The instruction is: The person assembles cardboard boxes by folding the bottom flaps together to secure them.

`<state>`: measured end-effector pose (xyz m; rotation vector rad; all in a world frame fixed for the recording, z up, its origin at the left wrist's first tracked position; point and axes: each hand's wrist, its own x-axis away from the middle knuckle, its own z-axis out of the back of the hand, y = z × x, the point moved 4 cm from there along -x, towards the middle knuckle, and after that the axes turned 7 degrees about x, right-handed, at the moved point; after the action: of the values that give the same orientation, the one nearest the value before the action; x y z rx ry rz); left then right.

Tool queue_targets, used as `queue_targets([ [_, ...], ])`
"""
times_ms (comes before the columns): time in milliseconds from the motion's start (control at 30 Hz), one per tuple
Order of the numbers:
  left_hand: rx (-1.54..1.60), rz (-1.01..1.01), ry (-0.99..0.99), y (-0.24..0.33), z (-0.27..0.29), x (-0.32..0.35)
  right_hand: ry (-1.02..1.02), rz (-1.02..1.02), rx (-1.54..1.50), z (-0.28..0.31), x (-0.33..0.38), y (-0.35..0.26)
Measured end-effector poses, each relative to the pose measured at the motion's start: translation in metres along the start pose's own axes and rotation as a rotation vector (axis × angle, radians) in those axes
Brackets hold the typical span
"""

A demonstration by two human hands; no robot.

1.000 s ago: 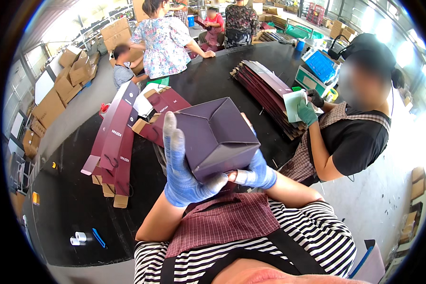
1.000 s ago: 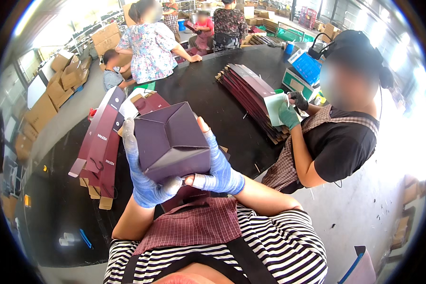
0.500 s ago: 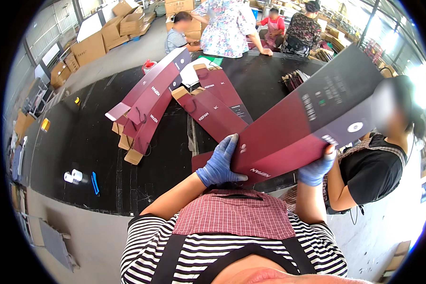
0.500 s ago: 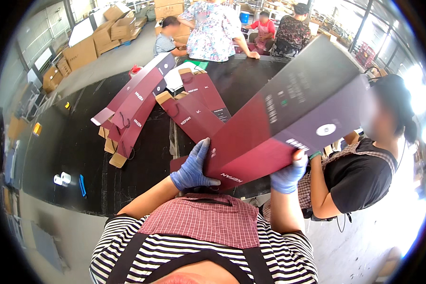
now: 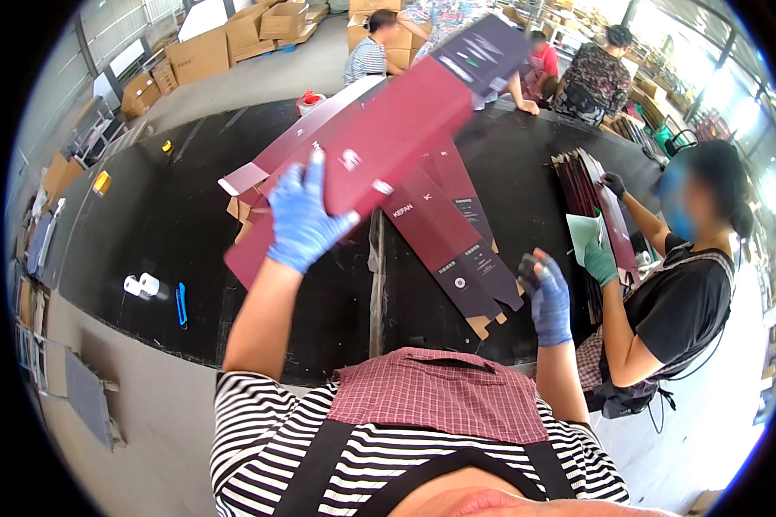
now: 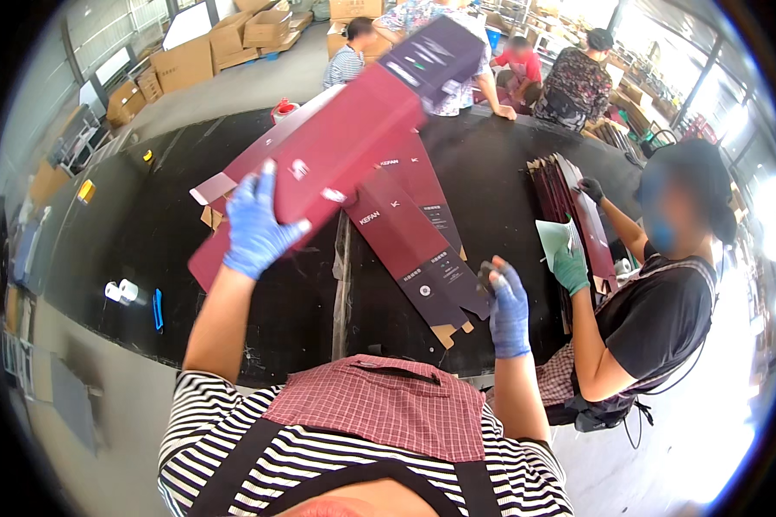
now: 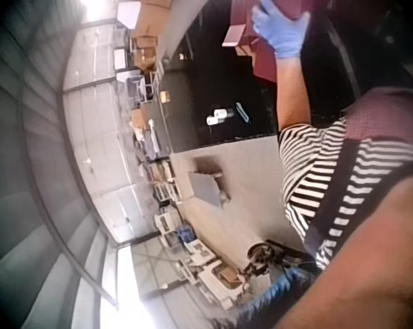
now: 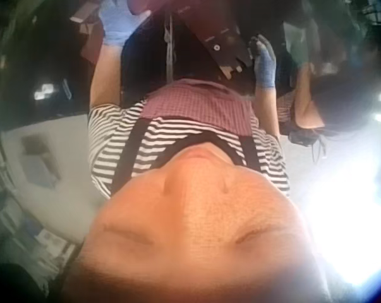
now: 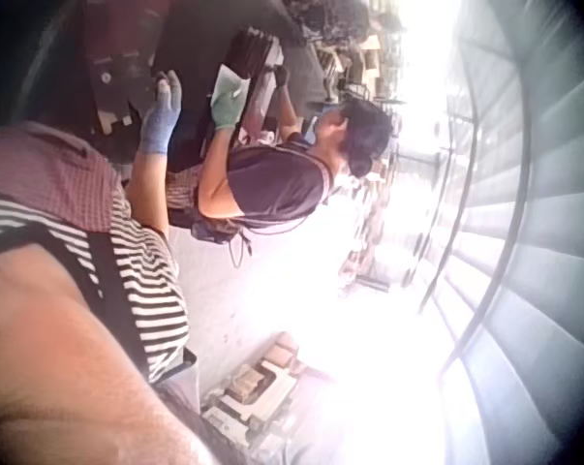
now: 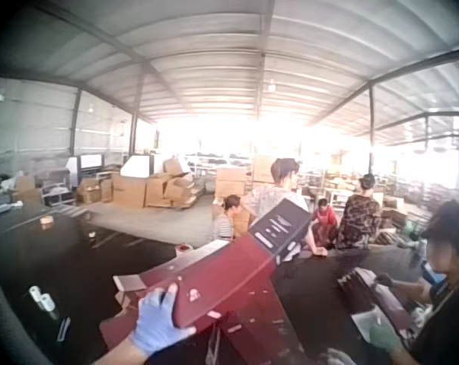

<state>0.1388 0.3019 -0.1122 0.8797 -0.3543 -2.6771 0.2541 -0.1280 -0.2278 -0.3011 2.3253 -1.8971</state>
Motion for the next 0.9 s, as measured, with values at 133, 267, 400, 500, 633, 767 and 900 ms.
queue_targets([
  [133, -0.447, 0.172, 0.087, -0.086, 0.028, -0.071, 0.064, -0.174, 0.096, 0.027, 0.011, 0.057],
  [267, -0.682, 0.327, 0.041, -0.146, 0.044, -0.148, 0.096, -0.312, 0.102, 0.040, 0.014, 0.089],
  [400, -0.862, 0.331, -0.011, -0.212, 0.031, -0.186, 0.109, -0.388, 0.170, 0.039, 0.013, 0.107],
  [500, -0.933, 0.335, -0.111, -0.253, 0.003, -0.192, 0.086, -0.426, 0.256, 0.034, 0.020, 0.106],
  [633, -0.923, 0.299, -0.209, -0.314, -0.059, -0.190, 0.163, -0.441, 0.369, 0.040, 0.018, 0.109],
  [767, -0.570, 0.354, -0.497, -0.463, -0.128, -0.148, 0.232, -0.451, 0.438, 0.039, 0.007, 0.102],
  [900, 0.038, 0.310, -0.507, -0.602, -0.125, -0.153, 0.218, -0.410, 0.567, 0.062, -0.025, 0.124],
])
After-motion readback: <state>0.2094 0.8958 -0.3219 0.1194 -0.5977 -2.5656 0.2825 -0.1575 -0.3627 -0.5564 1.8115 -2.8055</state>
